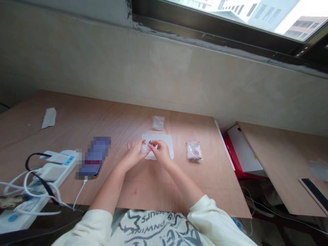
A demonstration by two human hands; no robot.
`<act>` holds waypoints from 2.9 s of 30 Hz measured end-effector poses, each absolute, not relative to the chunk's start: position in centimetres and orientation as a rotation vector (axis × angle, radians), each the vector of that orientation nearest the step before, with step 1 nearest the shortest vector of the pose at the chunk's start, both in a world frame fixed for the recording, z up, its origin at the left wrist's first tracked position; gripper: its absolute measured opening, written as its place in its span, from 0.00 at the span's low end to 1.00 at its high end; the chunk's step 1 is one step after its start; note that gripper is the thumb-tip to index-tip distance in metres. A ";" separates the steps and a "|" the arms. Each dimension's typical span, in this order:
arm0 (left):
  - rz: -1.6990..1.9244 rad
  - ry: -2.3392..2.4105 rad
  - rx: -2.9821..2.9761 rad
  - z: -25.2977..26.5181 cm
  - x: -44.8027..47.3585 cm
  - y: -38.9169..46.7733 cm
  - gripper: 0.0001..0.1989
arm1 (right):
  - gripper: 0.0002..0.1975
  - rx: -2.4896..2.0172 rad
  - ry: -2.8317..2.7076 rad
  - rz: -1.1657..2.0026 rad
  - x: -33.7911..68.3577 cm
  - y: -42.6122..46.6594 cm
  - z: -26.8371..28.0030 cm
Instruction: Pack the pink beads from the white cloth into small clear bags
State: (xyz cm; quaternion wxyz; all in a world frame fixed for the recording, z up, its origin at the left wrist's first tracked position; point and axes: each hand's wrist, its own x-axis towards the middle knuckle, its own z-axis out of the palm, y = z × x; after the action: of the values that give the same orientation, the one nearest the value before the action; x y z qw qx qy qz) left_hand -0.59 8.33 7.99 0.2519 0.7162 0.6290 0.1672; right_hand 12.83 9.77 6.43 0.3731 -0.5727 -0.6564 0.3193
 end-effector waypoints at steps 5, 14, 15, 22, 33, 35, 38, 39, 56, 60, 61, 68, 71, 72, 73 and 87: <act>0.481 1.734 1.922 8.1 -0.7 7.7 0.21 | 0.05 -1.612 -1.670 0.696 12.5 9.9 6.0; 0.467 1.734 1.934 8.5 -1.4 7.0 0.21 | 0.04 -1.910 -1.857 0.575 12.8 10.4 4.1; 0.467 1.729 1.937 8.6 -1.4 7.0 0.21 | 0.05 -1.920 -1.891 0.558 12.8 10.5 4.3; 0.474 1.732 1.937 8.7 -1.1 7.9 0.21 | 0.07 -1.934 -2.113 0.486 12.4 11.0 5.2; 0.497 1.716 1.935 8.6 -0.3 7.8 0.21 | 0.06 -1.824 -1.951 0.582 13.3 10.7 8.0; 0.527 1.698 1.944 8.6 0.1 7.5 0.22 | 0.05 -1.695 -1.904 0.667 13.2 10.2 8.8; 0.573 1.690 1.949 8.7 0.7 7.4 0.22 | 0.04 -1.584 -1.880 0.728 12.7 9.2 9.6; 0.586 1.698 1.949 8.8 0.9 7.4 0.21 | 0.05 -1.577 -1.860 0.731 12.6 8.8 9.7; 0.918 1.336 1.647 9.8 1.1 8.5 0.15 | 0.07 -1.332 -1.482 1.110 15.4 8.5 10.2; 0.957 1.290 1.439 10.1 0.6 8.2 0.13 | 0.08 -1.250 -1.303 1.246 15.6 8.2 10.8; 0.964 1.279 1.392 10.2 0.5 8.0 0.13 | 0.09 -1.246 -1.244 1.284 15.6 8.1 10.7; 0.969 1.309 1.293 10.9 0.5 6.5 0.13 | 0.10 -1.347 -1.232 1.295 16.3 6.7 9.9; 0.949 1.291 1.298 11.4 0.4 6.5 0.13 | 0.09 -1.386 -1.271 1.258 16.5 6.6 10.2; 0.936 1.272 1.301 11.5 0.4 6.5 0.13 | 0.09 -1.393 -1.271 1.245 16.6 6.6 10.3; 0.921 1.254 1.307 11.7 0.3 6.5 0.12 | 0.08 -1.400 -1.269 1.225 16.5 6.7 10.4; 0.840 1.254 1.377 12.6 -0.4 6.9 0.10 | 0.10 -1.286 -1.024 1.504 17.1 7.2 10.4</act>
State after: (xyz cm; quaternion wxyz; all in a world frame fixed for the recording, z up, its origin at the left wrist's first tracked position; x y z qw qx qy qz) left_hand -0.40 6.93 12.60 0.5218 0.5750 0.5235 0.3507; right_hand 17.07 7.25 10.43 0.4412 -0.5180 -0.4124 0.6058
